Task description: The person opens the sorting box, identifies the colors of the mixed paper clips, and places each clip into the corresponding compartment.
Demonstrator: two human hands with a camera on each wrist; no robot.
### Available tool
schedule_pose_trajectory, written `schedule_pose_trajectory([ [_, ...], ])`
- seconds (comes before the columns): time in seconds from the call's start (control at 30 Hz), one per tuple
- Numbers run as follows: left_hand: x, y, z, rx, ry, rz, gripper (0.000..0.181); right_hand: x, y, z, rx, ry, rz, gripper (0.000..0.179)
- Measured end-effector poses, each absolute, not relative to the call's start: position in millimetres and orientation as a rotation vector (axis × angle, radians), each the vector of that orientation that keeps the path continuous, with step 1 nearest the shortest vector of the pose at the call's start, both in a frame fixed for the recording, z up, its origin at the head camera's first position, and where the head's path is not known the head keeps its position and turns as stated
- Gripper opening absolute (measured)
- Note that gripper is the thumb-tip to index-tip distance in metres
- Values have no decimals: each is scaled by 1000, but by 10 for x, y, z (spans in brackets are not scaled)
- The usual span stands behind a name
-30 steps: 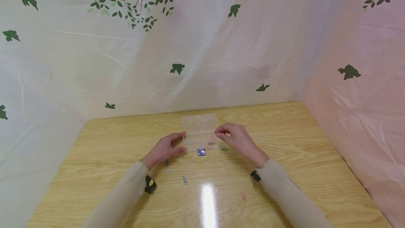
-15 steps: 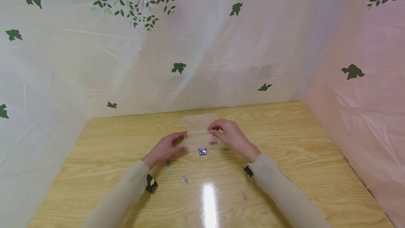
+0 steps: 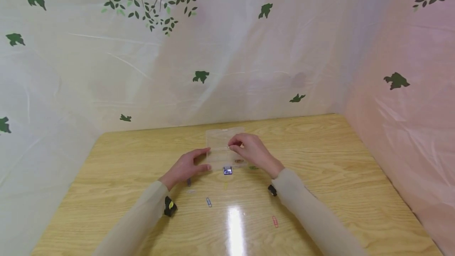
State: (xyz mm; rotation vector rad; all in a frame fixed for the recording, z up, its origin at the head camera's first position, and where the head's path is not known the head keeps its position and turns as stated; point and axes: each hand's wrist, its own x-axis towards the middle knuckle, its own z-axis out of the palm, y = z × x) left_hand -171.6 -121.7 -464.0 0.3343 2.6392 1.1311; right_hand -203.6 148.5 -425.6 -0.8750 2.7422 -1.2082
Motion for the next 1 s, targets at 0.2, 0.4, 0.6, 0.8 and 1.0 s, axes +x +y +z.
schedule_pose_trajectory([
  [0.2,-1711,-1220,-4636,339,2643,1134,68,-2081,1434,-4290,-852,2751,-1151,8],
  [0.4,-1712,-1213,-4640,323,2639,1136,68,-2137,1409,-4351,-844,2754,-1118,8],
  [0.6,-1717,-1211,-4641,316,2636,1136,68,-2172,1389,-4396,-819,2741,-1088,8],
  [0.8,-1723,-1212,-4638,313,2635,1137,67,-2191,1374,-4414,-812,2752,-1055,7],
  [1.0,-1722,-1211,-4630,312,2630,1138,68,-2190,1356,-4425,-800,2747,-1026,9],
])
